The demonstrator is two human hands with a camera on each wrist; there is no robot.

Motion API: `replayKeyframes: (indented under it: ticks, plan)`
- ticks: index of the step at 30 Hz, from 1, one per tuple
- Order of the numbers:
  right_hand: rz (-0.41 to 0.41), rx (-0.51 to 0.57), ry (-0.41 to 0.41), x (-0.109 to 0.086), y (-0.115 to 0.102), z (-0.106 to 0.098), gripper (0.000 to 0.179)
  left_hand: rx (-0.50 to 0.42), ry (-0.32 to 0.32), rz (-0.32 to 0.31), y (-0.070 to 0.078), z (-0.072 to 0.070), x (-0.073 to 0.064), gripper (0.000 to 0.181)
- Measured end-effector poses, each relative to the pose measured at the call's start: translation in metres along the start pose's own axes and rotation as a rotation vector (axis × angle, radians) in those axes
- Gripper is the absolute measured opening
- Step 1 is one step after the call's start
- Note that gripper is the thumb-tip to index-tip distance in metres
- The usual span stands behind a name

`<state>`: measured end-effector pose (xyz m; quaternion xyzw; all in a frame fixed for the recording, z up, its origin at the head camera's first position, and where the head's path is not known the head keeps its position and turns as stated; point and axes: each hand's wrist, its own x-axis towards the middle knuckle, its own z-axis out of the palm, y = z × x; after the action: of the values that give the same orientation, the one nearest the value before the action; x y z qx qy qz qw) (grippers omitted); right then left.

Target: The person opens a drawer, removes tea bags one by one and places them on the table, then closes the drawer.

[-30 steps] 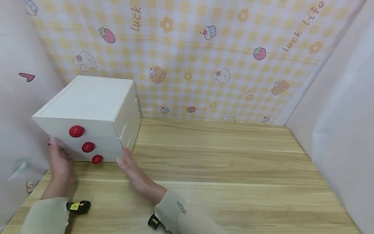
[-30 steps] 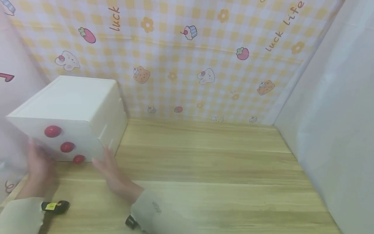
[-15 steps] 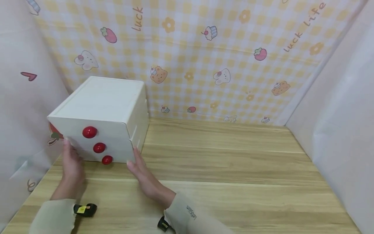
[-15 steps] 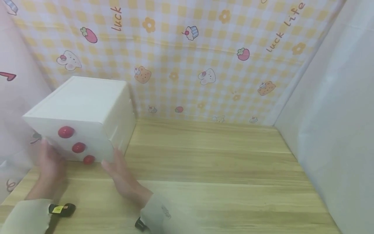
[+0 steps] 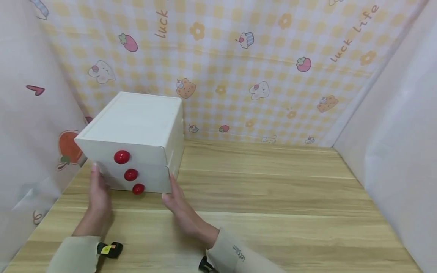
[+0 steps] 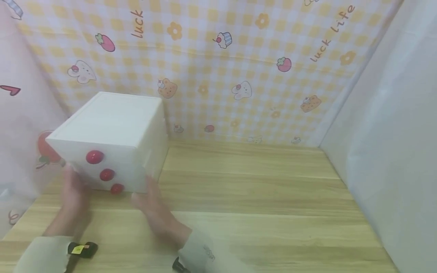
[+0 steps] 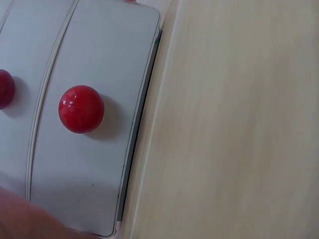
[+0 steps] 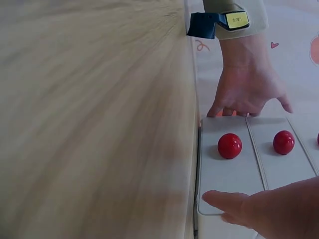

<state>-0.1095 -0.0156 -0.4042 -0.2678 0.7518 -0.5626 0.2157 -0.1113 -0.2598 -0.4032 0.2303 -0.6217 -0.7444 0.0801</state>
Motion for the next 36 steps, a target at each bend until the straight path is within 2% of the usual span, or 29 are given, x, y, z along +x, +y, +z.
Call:
replayKeyframes:
  ticks: [4,10,16,19,26,33,36]
  plan:
    - [-0.005,0.015,-0.001,-0.007,0.003,-0.008,0.082,0.031,-0.036,-0.008,-0.004,0.008,-0.003,0.072]
    - [-0.012,0.021,0.025,-0.019,0.008,-0.021,0.085,0.114,-0.133,-0.035,-0.005,0.02,-0.011,0.075]
    - [-0.013,0.019,0.039,-0.029,0.013,-0.033,0.083,0.13,-0.206,-0.05,-0.006,0.034,-0.016,0.077]
    - [-0.014,0.032,0.044,-0.036,0.016,-0.041,0.082,0.142,-0.233,-0.029,-0.008,0.042,-0.018,0.076]
    - [-0.002,0.049,0.064,-0.048,0.022,-0.057,0.083,0.154,-0.278,0.105,-0.018,0.062,-0.022,0.075]
    - [-0.014,0.041,0.1,-0.056,0.026,-0.072,0.082,0.165,-0.31,0.062,-0.021,0.077,-0.025,0.079]
    - [-0.012,0.048,0.113,-0.059,0.027,-0.077,0.082,0.168,-0.317,0.077,-0.023,0.084,-0.027,0.079]
